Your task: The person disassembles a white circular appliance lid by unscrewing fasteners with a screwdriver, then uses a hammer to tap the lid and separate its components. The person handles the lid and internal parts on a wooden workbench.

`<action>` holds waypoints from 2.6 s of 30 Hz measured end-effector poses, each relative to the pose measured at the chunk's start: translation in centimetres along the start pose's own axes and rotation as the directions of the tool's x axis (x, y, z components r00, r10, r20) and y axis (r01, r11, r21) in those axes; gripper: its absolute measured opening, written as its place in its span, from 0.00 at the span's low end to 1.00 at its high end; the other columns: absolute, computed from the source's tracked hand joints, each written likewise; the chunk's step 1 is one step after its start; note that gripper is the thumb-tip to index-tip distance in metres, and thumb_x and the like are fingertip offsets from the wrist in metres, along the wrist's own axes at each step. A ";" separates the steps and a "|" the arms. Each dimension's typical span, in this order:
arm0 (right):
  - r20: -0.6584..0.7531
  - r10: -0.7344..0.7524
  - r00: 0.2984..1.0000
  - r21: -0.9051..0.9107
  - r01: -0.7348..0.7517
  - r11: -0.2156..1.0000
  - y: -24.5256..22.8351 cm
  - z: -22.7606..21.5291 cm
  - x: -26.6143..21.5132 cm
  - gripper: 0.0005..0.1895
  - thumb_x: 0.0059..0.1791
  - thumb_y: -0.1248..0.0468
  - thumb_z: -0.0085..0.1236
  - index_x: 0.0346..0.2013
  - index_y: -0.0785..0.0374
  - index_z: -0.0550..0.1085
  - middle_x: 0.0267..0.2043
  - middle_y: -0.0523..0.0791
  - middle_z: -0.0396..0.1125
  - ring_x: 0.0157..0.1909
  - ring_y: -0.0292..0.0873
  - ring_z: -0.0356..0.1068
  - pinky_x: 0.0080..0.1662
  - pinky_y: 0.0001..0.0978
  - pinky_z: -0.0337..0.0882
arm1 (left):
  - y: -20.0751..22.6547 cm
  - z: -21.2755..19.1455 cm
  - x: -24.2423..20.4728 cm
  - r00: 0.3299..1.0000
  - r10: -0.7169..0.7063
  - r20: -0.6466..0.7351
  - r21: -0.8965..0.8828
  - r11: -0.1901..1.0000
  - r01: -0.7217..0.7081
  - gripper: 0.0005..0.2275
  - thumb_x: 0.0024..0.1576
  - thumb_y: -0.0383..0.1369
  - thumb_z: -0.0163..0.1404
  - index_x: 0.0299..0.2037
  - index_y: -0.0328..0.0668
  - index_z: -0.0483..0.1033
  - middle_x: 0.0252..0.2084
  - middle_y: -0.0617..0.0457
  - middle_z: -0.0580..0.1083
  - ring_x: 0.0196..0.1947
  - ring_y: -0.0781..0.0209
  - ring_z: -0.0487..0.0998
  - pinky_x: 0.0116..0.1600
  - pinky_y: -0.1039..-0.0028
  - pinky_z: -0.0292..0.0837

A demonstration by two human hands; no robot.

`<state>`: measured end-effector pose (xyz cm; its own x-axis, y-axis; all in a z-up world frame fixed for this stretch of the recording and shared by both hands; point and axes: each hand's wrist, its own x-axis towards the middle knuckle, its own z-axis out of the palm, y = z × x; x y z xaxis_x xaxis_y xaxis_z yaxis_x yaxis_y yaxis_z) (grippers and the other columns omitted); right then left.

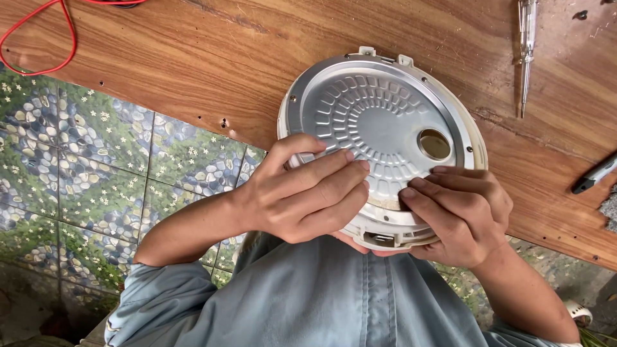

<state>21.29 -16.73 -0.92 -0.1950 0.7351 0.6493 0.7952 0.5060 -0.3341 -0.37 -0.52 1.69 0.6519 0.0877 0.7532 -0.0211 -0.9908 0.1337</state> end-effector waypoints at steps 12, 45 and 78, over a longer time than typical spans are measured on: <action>0.013 0.123 0.992 -0.063 -0.122 0.991 -1.8 0.2 -1.1 0.28 0.53 0.42 0.46 0.41 0.64 0.78 0.39 0.47 0.73 0.39 0.47 0.73 0.44 0.41 0.77 | 0.6 -0.6 -0.3 0.998 -0.015 0.059 -0.020 1.000 0.016 0.04 0.63 0.26 0.53 0.37 0.47 0.77 0.41 0.54 0.81 0.43 0.64 0.82 0.48 0.70 0.73; -0.292 0.137 0.947 -0.021 -0.149 0.989 -2.5 3.4 -3.0 0.42 0.39 0.32 0.69 0.46 0.63 0.66 0.34 0.48 0.61 0.29 0.48 0.62 0.32 0.43 0.66 | 1.0 1.8 3.1 0.940 -0.135 -0.312 -0.210 0.975 0.070 0.25 0.66 0.37 0.27 0.24 0.38 0.76 0.26 0.52 0.71 0.27 0.55 0.71 0.37 0.64 0.69; 0.234 0.108 0.966 -0.161 -0.071 0.984 4.8 -4.8 8.5 0.49 0.49 0.39 0.51 0.66 0.81 0.58 0.65 0.67 0.62 0.69 0.66 0.64 0.72 0.63 0.68 | -2.3 -2.9 0.2 0.873 -0.346 0.344 -0.551 0.679 0.486 0.30 0.54 0.24 0.50 0.69 0.36 0.55 0.70 0.36 0.64 0.72 0.39 0.67 0.76 0.55 0.63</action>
<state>26.18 -10.22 6.31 -0.2367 0.8707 0.4310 0.8889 0.3732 -0.2657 -2.39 2.11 3.44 0.8369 0.3839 0.3901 -0.1153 -0.5730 0.8114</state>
